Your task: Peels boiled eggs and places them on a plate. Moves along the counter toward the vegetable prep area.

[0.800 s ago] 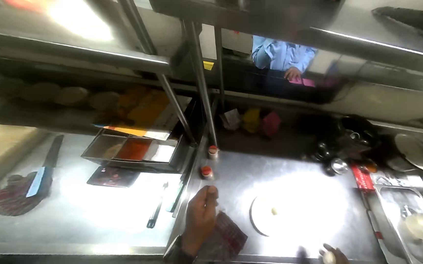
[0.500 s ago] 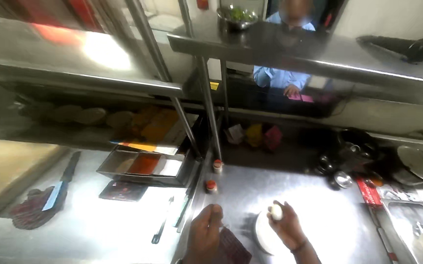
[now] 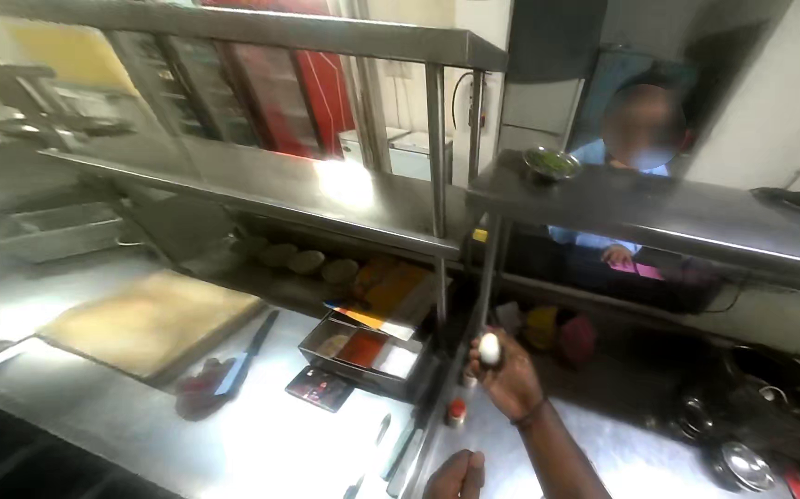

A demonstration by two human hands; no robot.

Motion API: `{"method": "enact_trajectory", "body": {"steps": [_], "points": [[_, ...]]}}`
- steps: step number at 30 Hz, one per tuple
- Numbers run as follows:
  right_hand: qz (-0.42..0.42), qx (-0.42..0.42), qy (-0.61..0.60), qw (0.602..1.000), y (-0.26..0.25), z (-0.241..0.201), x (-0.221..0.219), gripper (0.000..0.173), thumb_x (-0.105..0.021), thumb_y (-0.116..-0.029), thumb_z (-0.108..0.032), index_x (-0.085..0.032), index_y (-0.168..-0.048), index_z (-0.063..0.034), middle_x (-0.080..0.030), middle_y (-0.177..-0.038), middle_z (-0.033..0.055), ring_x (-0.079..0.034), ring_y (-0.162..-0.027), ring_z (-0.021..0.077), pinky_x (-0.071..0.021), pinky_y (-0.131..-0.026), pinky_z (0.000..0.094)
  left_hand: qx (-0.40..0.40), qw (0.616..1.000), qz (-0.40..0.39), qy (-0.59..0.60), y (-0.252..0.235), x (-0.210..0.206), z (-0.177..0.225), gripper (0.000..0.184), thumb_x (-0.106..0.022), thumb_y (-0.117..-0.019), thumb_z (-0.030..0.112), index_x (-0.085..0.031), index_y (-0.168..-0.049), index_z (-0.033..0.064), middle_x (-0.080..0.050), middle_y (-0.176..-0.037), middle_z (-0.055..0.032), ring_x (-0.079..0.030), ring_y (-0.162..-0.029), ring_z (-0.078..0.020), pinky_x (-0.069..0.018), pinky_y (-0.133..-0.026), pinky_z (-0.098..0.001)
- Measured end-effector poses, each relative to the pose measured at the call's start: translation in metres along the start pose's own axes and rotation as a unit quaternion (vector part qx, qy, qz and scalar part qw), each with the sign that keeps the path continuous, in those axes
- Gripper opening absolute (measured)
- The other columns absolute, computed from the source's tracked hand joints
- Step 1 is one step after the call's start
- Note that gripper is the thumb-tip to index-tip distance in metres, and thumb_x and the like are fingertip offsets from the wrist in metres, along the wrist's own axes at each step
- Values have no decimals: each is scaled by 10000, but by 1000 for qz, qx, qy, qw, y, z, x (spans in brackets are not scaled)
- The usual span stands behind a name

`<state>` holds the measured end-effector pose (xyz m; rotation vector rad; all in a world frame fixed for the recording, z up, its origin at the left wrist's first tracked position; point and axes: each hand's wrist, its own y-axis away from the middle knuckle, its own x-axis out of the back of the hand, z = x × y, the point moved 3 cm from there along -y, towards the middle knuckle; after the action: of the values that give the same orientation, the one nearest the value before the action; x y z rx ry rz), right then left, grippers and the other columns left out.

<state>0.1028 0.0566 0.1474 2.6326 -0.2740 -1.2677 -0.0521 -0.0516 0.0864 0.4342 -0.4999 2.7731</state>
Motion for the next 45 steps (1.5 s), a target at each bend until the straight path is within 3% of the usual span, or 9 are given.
{"method": "enact_trajectory", "body": {"steps": [4, 8, 15, 21, 38, 43, 45], "points": [[32, -7, -5, 999, -6, -2, -4, 428, -359, -1104, -447, -576, -1210, -93, -605, -797, 84, -635, -638, 191, -576, -589, 320, 2, 1000, -5, -8, 0, 1, 0, 377, -449, -1085, 182, -666, -858, -28, -606, -702, -98, -605, -629, -166, -539, -625, -340], [56, -14, -24, 998, -7, -1, -9, 394, -354, -1106, -420, -556, -1109, -81, -621, -818, 100, -614, -612, 184, -530, -533, 289, 0, 1000, -10, -6, -1, 1, -2, 389, -442, -1087, 187, -662, -853, -31, -599, -694, -103, -604, -631, -173, -536, -622, -346], [53, -35, -18, 998, -15, 1, -21, 421, -342, -1106, -453, -556, -1166, -95, -589, -793, 70, -586, -596, 155, -521, -538, 268, -6, 1000, -15, -8, -2, 0, -4, 403, -428, -1090, 180, -654, -836, -36, -593, -689, -109, -599, -634, -181, -530, -627, -348], [48, -46, 26, 997, -20, -2, -30, 481, -305, -1104, -509, -548, -1137, -95, -570, -753, 47, -561, -561, 128, -491, -502, 238, 1, 1000, -15, -22, -3, -2, -10, 413, -442, -1087, 214, -665, -845, -35, -613, -704, -120, -628, -657, -207, -551, -647, -384], [24, -36, 3, 999, 5, -5, -37, 465, -300, -1117, -455, -549, -1041, -70, -556, -700, 56, -560, -541, 138, -508, -516, 248, -12, 1000, -13, -16, -6, -3, -14, 412, -431, -1092, 202, -644, -822, -25, -582, -693, -104, -589, -635, -179, -526, -626, -345], [22, -38, 0, 999, 28, -1, -31, 469, -286, -1129, -411, -553, -1016, -42, -563, -706, 73, -580, -565, 169, -560, -582, 297, -9, 1000, -13, -18, -5, -3, -15, 407, -436, -1093, 202, -646, -827, -23, -587, -696, -99, -597, -638, -172, -531, -625, -337], [10, -42, 2, 999, 39, 0, -28, 512, -250, -1133, -406, -585, -1059, -26, -560, -701, 68, -586, -592, 181, -579, -646, 333, -7, 1000, -13, -21, -5, -2, -14, 406, -441, -1090, 200, -648, -824, -27, -592, -696, -103, -601, -637, -173, -534, -626, -339]]}}
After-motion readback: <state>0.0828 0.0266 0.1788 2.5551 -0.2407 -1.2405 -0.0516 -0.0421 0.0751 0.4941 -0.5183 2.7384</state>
